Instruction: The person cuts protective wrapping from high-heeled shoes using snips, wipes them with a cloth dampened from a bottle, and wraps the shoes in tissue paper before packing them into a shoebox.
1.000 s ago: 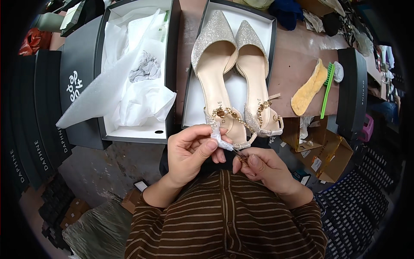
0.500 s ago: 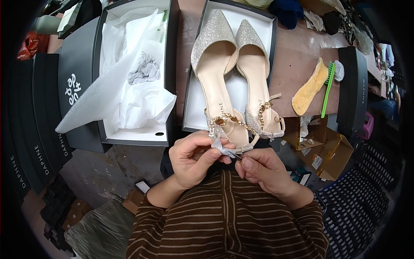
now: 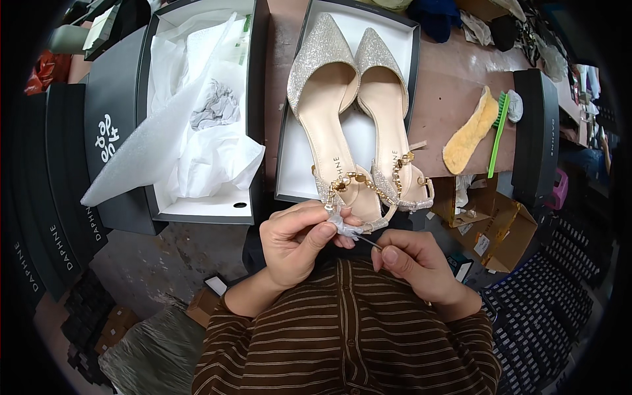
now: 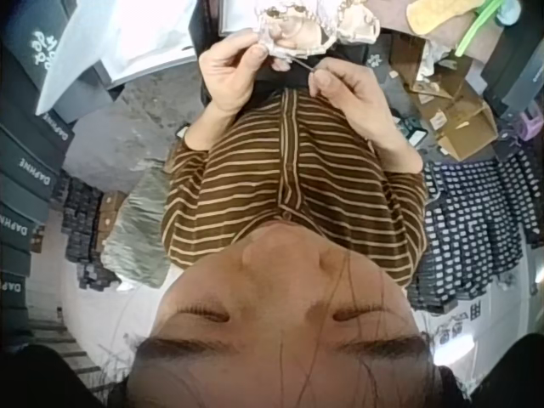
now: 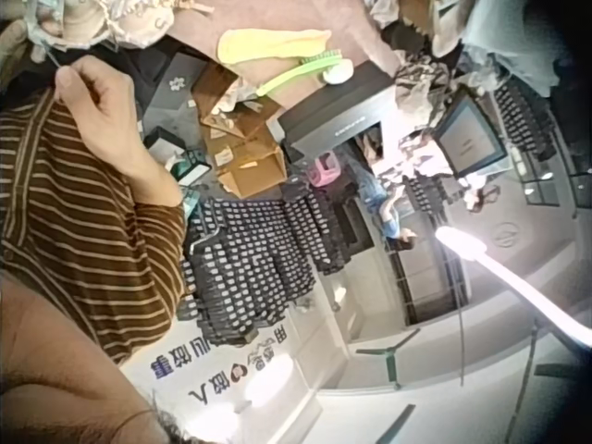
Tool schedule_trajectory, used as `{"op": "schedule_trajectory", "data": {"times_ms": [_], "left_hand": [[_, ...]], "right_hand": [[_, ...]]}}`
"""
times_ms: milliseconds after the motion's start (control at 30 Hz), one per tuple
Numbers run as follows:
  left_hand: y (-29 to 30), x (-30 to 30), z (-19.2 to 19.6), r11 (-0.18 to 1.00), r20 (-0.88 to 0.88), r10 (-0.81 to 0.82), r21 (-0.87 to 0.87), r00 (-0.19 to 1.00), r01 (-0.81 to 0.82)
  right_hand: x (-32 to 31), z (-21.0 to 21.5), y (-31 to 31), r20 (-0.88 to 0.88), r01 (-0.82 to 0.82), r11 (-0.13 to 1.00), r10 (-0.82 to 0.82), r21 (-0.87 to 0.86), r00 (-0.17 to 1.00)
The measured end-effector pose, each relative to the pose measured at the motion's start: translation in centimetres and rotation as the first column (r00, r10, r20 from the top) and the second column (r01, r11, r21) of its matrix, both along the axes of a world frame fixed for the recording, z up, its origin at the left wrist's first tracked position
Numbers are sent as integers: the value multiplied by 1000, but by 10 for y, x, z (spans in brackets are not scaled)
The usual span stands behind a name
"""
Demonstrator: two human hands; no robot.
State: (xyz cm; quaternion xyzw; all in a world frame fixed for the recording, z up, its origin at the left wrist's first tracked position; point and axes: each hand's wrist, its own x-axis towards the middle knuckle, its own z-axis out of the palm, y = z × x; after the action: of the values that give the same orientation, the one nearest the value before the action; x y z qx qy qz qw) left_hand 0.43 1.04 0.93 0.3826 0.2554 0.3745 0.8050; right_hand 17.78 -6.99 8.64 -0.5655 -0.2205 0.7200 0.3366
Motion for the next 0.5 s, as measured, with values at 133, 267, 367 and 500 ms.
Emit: {"op": "schedule_trajectory", "data": {"times_ms": [133,267,367,500], "left_hand": [[1,-1,0,1000,-16,-7,23,1000,8],[3,-1,0,998,-33,-15,64,999,17],[4,-1,0,990,-56,-22,141,998,30],[3,0,0,992,-66,-19,122,998,27]], "right_hand": [[0,-2,1,-15,-10,1000,10,-7,1000],[0,-5,3,-54,-6,1000,5,-18,999],[-2,-6,5,-92,-8,1000,7,-16,996],[-8,-8,7,-149,54,998,-55,-13,987]]}}
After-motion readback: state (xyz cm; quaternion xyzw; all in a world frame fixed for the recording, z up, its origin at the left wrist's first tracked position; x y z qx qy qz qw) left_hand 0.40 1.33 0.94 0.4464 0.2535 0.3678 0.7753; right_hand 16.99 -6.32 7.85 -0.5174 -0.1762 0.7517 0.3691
